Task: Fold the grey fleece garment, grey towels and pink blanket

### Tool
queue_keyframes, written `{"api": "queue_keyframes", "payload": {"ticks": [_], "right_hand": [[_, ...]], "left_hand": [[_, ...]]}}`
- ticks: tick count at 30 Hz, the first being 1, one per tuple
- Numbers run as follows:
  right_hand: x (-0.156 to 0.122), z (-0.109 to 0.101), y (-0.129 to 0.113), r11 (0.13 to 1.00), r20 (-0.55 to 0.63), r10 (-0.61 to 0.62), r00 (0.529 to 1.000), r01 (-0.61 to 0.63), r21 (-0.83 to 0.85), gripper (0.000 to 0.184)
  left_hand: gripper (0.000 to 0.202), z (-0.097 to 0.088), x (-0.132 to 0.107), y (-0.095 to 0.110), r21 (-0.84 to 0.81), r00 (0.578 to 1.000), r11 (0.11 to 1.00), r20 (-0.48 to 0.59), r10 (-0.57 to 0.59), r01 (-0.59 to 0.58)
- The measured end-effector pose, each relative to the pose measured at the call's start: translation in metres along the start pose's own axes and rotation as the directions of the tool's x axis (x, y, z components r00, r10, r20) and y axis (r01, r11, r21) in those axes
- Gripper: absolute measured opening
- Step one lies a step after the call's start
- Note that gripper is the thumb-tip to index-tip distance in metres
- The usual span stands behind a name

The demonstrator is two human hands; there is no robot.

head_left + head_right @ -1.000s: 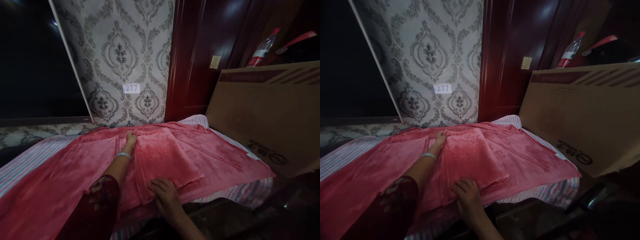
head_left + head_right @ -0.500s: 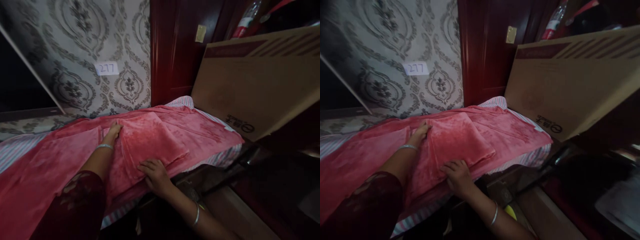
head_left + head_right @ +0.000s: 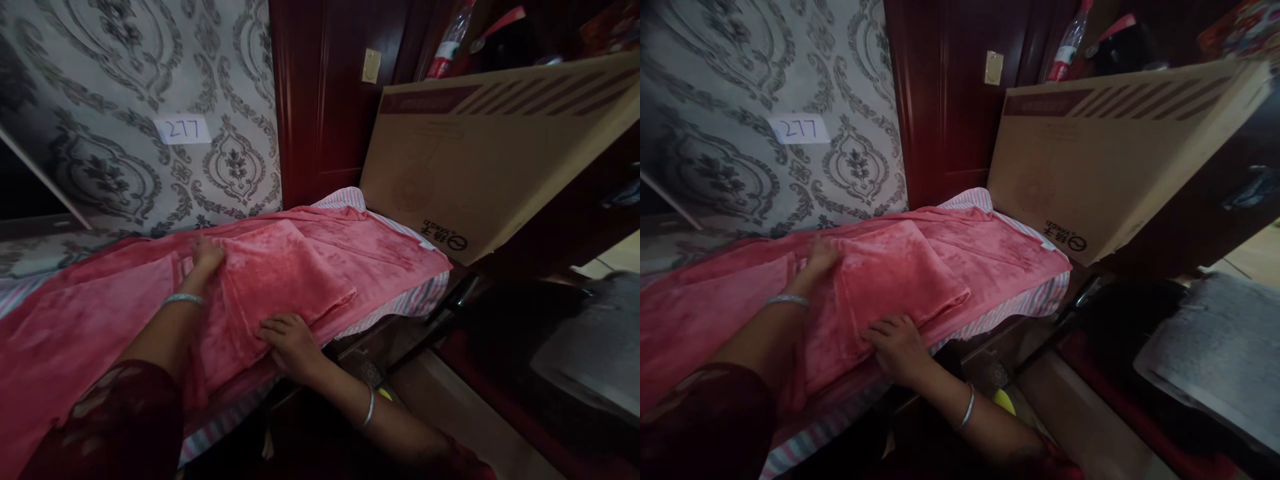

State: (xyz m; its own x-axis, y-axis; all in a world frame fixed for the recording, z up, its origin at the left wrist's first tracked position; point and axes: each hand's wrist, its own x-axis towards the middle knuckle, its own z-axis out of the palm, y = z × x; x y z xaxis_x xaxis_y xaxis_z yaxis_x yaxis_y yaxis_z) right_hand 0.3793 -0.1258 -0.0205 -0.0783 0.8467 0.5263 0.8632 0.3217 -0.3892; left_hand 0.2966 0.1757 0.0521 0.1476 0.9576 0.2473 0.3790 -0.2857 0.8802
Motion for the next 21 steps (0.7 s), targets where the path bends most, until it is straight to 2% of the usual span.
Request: {"api": "queue_keyframes", "payload": {"ticks": [1,3,5,7,9,11,13,14,17,21], "right_hand": [[-0.001,-0.003,-0.002,1.000,-0.008,-0.013,1.000,0.013,0.016,0.046],[-0.009,-0.013,-0.002,0.998,-0.077,-0.040,0.996,0.043,0.046,0.046],[-0.021,-0.026,0.005,0.998,-0.236,-0.007,0.972,0.021,0.057,0.038],[-0.038,-0.040,0.022,0.994,-0.431,0.111,0.895,-0.092,0.065,0.026],[-0.053,-0.054,0.046,0.966,-0.575,0.251,0.779,-0.243,0.092,0.018],[-0.065,-0.064,0.072,0.924,-0.656,0.349,0.669,-0.361,0.124,0.017],[-0.069,-0.068,0.094,0.898,-0.681,0.396,0.616,-0.413,0.148,0.029],[-0.069,-0.068,0.103,0.895,-0.676,0.405,0.615,-0.420,0.154,0.036],[-0.060,-0.062,0.121,0.896,-0.623,0.417,0.662,-0.414,0.160,0.048],[-0.048,-0.057,0.135,0.872,-0.558,0.458,0.692,-0.470,0.133,0.057]], "left_hand": [[0.055,-0.002,-0.004,0.005,0.055,0.999,0.998,0.002,0.039,-0.039],[0.050,-0.004,-0.018,0.014,0.124,0.985,0.980,0.094,0.143,-0.154],[0.045,-0.001,-0.038,0.019,0.121,0.945,0.957,0.235,0.228,-0.262],[0.043,0.004,-0.064,0.020,0.038,0.901,0.955,0.346,0.263,-0.293],[0.046,0.010,-0.091,0.018,-0.071,0.866,0.963,0.423,0.266,-0.261],[0.050,0.015,-0.116,0.015,-0.140,0.828,0.962,0.490,0.273,-0.235],[0.054,0.020,-0.134,0.011,-0.114,0.798,0.954,0.526,0.296,-0.278],[0.055,0.021,-0.141,0.010,-0.083,0.786,0.944,0.533,0.312,-0.318],[0.056,0.025,-0.152,0.006,-0.005,0.767,0.905,0.528,0.364,-0.426],[0.055,0.028,-0.155,-0.003,0.040,0.756,0.873,0.520,0.396,-0.485]]}}
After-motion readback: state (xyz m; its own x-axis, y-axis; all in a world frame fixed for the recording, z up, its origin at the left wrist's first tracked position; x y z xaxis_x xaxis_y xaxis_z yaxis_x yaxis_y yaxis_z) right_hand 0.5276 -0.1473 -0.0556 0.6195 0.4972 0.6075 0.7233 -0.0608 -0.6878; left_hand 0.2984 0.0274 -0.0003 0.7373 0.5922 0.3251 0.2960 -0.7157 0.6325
